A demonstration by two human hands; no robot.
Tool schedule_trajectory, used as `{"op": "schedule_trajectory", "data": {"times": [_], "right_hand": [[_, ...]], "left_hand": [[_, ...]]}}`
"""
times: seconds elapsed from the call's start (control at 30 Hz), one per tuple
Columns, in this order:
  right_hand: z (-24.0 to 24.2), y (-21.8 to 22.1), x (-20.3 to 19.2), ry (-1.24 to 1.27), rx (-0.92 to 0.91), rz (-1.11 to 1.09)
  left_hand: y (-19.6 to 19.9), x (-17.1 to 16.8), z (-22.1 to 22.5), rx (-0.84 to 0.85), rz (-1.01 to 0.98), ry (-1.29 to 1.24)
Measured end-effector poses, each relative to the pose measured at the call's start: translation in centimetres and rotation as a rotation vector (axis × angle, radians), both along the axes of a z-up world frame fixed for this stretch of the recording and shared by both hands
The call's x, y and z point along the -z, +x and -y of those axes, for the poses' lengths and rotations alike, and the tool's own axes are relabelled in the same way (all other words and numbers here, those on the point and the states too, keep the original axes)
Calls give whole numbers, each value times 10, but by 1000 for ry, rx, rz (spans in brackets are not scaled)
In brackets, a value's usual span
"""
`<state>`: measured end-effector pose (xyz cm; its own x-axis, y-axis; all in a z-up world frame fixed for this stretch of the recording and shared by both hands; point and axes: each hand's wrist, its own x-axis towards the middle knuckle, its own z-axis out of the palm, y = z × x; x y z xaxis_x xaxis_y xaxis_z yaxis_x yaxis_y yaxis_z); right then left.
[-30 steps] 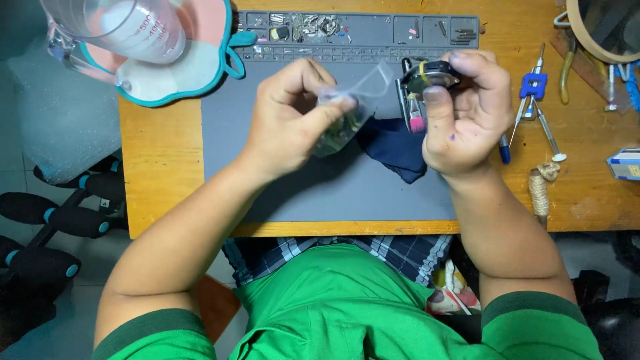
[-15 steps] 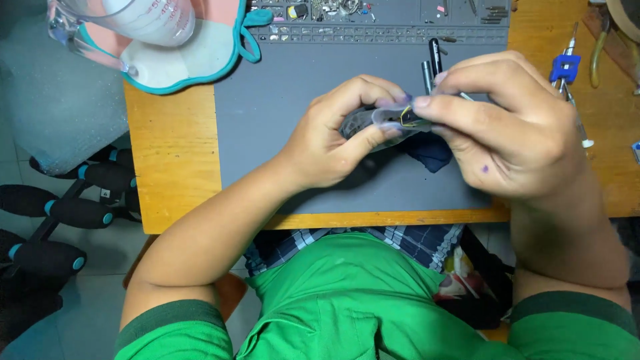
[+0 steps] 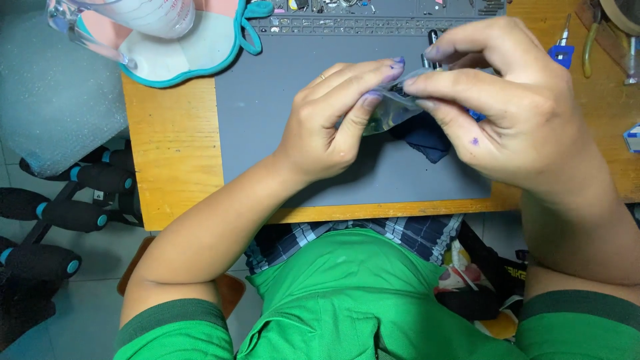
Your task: Cleaning internal watch components with a microfiber cloth and placing them into a protective plastic bag.
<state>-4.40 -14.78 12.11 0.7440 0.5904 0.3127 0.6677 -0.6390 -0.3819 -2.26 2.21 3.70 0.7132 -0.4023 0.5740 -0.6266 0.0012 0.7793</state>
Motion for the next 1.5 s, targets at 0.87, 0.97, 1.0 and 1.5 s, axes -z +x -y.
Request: {"op": "schedule_trajectory", "data": {"times": [0.87,0.97,1.0,1.5], "right_hand": [[-5,3,8,-63,-50,55],[-8,3,15,-48,-62,13],[-10,4,17,-83,-69,10],[-8,8,12,45,-60,5]], "left_hand": [[1,-7,-6,-160,59,-82],[1,-6,-7,-140,90,-64],[1,-5,-7,-127,112,-43],[3,-17,-9,-69,-26,-83]]}}
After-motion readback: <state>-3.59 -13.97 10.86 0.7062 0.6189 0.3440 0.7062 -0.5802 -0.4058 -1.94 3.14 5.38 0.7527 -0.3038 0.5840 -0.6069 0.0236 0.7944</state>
